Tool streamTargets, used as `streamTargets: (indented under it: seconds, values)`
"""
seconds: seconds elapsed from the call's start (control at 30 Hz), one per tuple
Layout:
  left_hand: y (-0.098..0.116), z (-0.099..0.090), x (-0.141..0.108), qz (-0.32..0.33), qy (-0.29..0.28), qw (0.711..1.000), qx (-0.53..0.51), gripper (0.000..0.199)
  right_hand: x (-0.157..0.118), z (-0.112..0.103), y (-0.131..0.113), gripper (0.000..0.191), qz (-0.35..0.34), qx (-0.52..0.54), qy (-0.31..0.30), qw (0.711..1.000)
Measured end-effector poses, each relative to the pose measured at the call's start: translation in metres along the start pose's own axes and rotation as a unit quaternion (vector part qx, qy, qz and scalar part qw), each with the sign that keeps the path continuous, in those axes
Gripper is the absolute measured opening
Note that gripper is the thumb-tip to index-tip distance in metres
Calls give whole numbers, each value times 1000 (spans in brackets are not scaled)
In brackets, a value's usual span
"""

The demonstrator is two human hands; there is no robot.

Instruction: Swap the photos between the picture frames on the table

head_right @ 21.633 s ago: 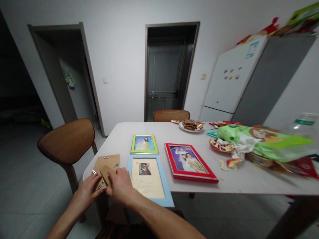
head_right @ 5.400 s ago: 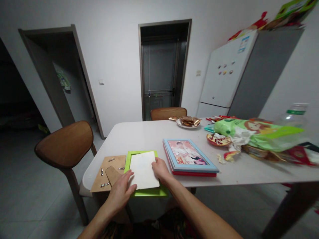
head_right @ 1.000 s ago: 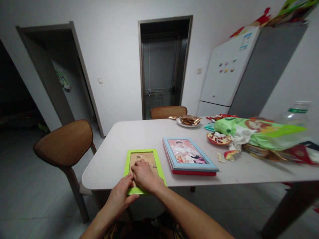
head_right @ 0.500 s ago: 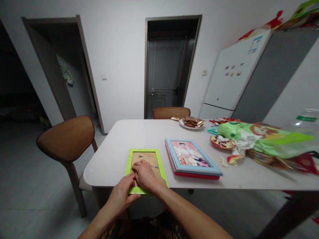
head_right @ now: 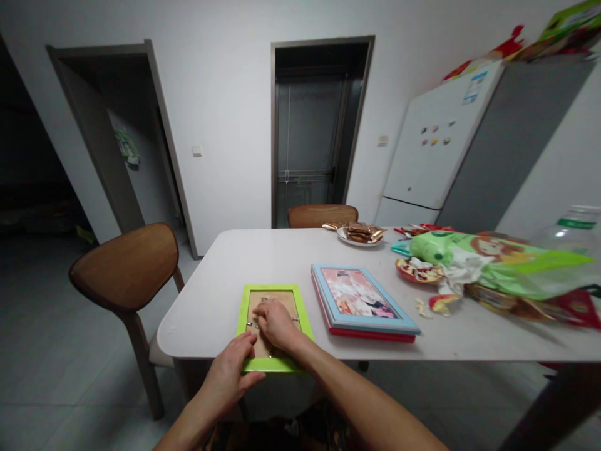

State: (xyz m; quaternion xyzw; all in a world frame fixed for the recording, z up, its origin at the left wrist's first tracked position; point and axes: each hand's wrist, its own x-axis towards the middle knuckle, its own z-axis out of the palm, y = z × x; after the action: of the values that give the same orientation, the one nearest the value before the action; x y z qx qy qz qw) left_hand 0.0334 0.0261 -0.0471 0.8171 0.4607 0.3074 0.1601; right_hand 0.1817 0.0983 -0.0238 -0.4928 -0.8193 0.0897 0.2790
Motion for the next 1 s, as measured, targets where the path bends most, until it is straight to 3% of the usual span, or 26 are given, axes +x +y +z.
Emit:
streamTargets:
  seconds: [0.13, 0.47, 0.77, 1.0]
  values:
    - [0, -1, 0, -1, -9, 1000, 0, 40, 24, 1, 21, 23, 129, -33, 18, 991]
    - [8, -5, 1, -31, -36, 998, 30, 55, 58, 13, 35, 16, 231, -82, 5, 969]
    - [14, -13, -4, -45, -54, 996, 50, 55, 70, 11, 53, 15, 260, -57, 20, 964]
    - [33, 1, 4, -15, -102, 988, 115, 46, 41, -14, 38, 24, 213, 36, 50, 975]
